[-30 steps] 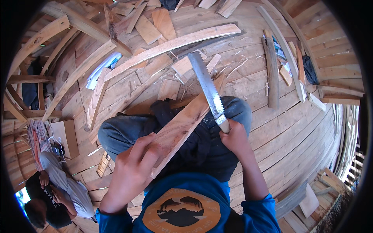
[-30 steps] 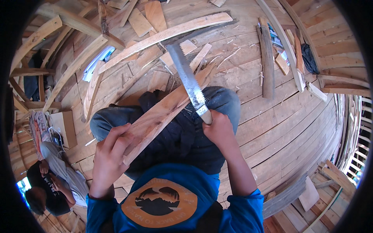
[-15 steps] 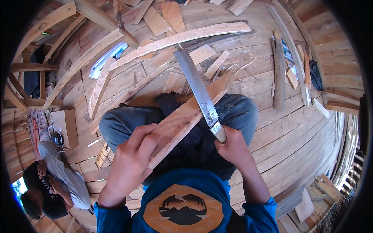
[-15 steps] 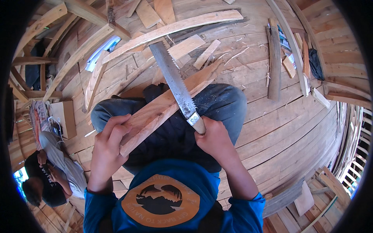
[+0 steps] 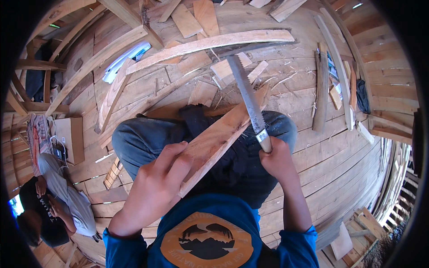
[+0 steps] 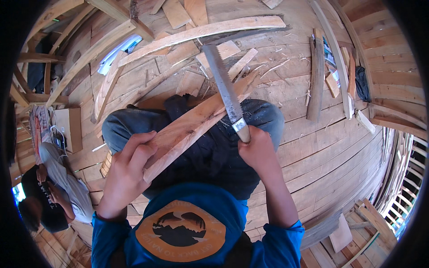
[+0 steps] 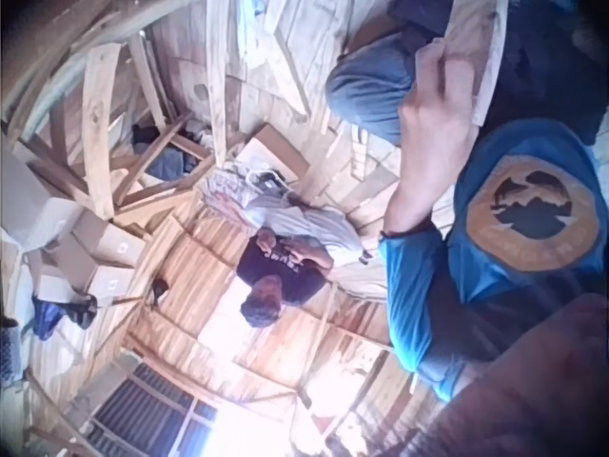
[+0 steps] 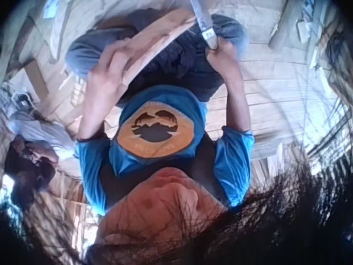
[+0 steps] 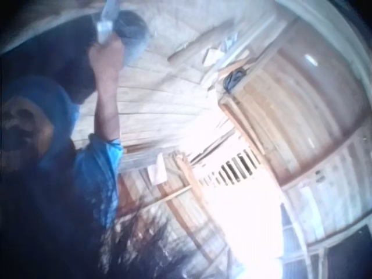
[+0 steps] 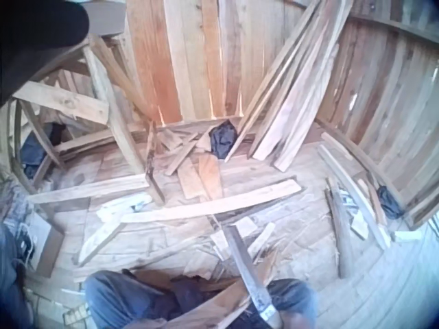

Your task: The person saws a piece of wood by hand while holding it steady with one hand.

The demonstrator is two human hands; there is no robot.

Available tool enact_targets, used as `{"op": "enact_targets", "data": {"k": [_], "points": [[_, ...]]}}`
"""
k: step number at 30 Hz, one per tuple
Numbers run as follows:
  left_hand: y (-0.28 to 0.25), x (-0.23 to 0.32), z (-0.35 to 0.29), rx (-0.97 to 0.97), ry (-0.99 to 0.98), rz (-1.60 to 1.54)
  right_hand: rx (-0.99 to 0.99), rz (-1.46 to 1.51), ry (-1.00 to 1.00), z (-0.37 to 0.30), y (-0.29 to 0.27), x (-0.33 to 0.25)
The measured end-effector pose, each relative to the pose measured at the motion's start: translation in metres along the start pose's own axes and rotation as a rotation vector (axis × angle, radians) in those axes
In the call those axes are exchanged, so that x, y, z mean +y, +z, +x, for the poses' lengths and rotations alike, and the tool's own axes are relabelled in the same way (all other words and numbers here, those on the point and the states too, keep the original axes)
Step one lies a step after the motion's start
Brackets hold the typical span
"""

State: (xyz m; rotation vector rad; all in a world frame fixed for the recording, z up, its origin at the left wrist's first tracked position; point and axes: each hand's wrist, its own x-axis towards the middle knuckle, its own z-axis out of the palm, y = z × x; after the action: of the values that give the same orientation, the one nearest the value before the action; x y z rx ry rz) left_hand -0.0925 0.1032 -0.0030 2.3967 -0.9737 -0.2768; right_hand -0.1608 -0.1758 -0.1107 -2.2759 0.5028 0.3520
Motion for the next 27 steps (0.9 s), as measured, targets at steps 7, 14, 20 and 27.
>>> {"op": "enact_targets", "data": {"k": [7, 14, 20, 27], "points": [[0.002, 0.000, -0.004, 0.002, -0.029, -0.057, 0.042, -0.092, 0.020, 0.013, -0.001, 0.015], [0.001, -0.001, -0.006, 0.015, -0.045, -0.084, 0.051, -0.149, 0.025, 0.009, 0.000, 0.005], [0.001, -0.006, -0.002, 0.063, -0.072, -0.099, -0.017, -0.073, 0.005, -0.006, 0.004, -0.015], [0.006, -0.004, -0.004, 0.046, -0.075, -0.123, 0.089, -0.121, -0.076, -0.006, 0.005, -0.013]]}}
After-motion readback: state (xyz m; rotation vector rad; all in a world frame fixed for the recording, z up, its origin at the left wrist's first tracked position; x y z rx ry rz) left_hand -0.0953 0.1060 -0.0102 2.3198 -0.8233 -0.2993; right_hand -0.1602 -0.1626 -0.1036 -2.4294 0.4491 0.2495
